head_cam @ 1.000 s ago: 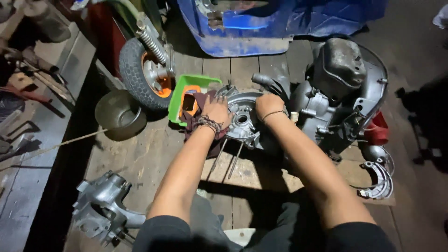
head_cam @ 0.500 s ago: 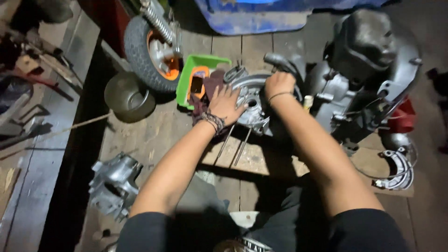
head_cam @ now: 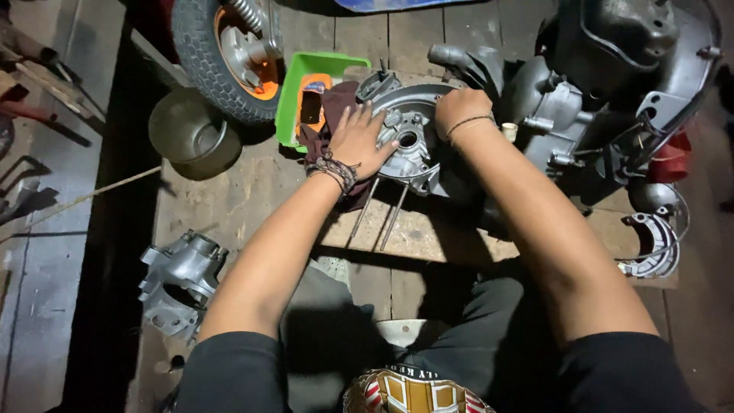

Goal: Cleaning the internal casing of a motorcycle engine and installing internal components

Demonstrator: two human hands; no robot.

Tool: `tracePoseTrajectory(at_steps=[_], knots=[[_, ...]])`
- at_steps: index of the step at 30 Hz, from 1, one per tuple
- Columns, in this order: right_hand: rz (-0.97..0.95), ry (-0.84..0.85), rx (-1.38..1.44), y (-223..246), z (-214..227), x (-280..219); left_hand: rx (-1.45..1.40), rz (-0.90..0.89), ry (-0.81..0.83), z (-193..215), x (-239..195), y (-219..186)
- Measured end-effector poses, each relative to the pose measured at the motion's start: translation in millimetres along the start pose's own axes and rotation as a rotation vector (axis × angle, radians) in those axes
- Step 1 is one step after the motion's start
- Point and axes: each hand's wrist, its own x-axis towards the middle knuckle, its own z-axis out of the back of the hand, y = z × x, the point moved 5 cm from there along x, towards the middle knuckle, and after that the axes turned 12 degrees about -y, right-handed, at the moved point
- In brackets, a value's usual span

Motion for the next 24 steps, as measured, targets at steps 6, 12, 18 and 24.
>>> tracePoseTrajectory(at_steps=[6,12,18,24], knots=[[-0.019,0.084,0.109,4,69,-51,0.0,-0.005,-0.004,0,1,1],[0.002,-0.11,-0.116,7,6,-28,0.001,0.001,-0.014,-9,2,6],[0.132,-0.248,-0.251,41,123,-111,0.002,-0.014,-0.034,-10,-1,8],[0.353,-0.243,-0.16,60,86,-132,0.068,-0.127,-0.062,0,-2,8]])
